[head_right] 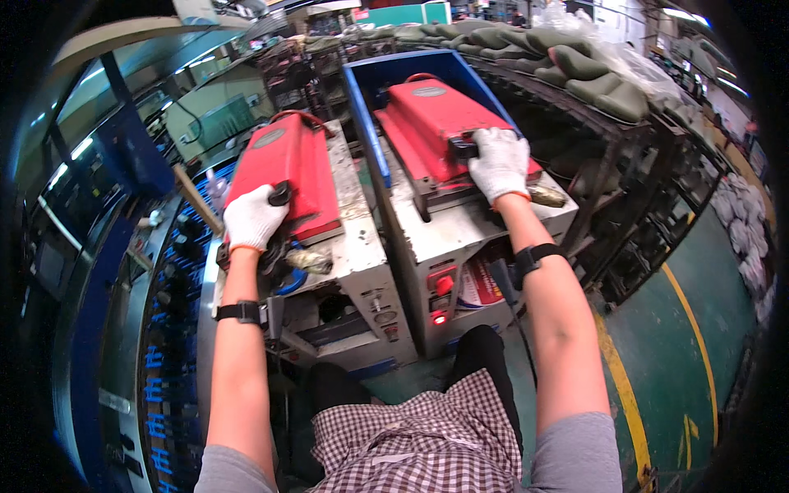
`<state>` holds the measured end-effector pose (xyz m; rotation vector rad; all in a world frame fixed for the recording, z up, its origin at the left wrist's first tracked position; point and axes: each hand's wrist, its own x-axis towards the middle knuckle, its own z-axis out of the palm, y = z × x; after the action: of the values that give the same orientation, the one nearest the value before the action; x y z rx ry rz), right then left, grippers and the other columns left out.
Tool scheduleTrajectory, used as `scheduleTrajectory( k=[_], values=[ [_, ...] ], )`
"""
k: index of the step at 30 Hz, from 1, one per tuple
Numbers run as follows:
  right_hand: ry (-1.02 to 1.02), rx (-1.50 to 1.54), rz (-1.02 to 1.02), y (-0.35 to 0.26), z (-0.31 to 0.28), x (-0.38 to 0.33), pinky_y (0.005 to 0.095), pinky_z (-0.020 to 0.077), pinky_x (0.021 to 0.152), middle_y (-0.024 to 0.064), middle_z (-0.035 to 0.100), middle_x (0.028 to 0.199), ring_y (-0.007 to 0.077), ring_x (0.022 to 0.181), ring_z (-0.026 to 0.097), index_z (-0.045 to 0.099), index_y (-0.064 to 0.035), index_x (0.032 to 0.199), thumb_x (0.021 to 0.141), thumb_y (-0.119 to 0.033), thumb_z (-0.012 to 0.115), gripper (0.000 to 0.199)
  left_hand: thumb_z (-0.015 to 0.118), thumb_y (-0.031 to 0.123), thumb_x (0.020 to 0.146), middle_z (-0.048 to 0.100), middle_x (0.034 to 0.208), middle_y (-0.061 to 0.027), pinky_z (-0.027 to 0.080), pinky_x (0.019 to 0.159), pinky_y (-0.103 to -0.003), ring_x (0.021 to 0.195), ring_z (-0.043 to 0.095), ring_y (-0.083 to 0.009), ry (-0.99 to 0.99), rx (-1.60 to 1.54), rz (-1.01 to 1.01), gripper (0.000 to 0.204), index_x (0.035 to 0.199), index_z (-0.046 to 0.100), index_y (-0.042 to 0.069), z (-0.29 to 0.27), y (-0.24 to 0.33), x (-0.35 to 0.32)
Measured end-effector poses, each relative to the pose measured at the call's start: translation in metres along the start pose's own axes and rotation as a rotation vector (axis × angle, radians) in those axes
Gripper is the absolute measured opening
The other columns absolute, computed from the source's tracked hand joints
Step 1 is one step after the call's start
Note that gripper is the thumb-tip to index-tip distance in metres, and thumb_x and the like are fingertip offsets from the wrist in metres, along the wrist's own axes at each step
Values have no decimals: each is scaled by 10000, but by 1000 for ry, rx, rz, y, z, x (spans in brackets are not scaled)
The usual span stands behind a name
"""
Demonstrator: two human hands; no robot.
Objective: Operating a pneumatic press to attach and secure soles onto shoe uppers.
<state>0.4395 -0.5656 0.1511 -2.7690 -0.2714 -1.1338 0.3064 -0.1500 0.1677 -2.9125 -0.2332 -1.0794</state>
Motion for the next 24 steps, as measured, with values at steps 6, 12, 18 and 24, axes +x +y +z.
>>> scheduleTrajectory(
  k=[6, 12, 18, 24],
  values=[
    [-25, -10, 11, -3, -2, 0, 475, 474, 987, 57, 719, 1120, 264, 1155, 651, 750, -180, 1124, 808, -228, 747, 321, 719, 492, 844, 738, 831, -141, 570, 712, -448, 827, 734, -368, 16, 32, -7, 322, 861, 758, 173, 4, -5, -1],
    [-38, -16, 13, -3, -2, -1, 479, 473, 970, 52, 718, 1111, 259, 1151, 651, 745, -182, 1125, 805, -229, 752, 324, 719, 490, 845, 737, 831, -138, 570, 712, -452, 826, 733, -369, 15, 24, -10, 320, 864, 755, 172, 5, -4, 0],
    [-17, -6, 14, -1, 1, -1, 488, 467, 971, 52, 715, 1097, 261, 1144, 651, 741, -180, 1115, 812, -232, 748, 307, 720, 492, 848, 737, 830, -143, 570, 719, -452, 830, 734, -368, 2, 42, -15, 325, 870, 760, 170, 2, -3, 0],
    [-26, -3, 4, 0, 1, 0, 493, 463, 976, 52, 712, 1095, 263, 1146, 649, 739, -179, 1114, 812, -237, 750, 308, 725, 493, 847, 739, 828, -144, 570, 723, -452, 830, 737, -365, -4, 30, -20, 324, 876, 762, 172, 2, -2, -1]
  ],
)
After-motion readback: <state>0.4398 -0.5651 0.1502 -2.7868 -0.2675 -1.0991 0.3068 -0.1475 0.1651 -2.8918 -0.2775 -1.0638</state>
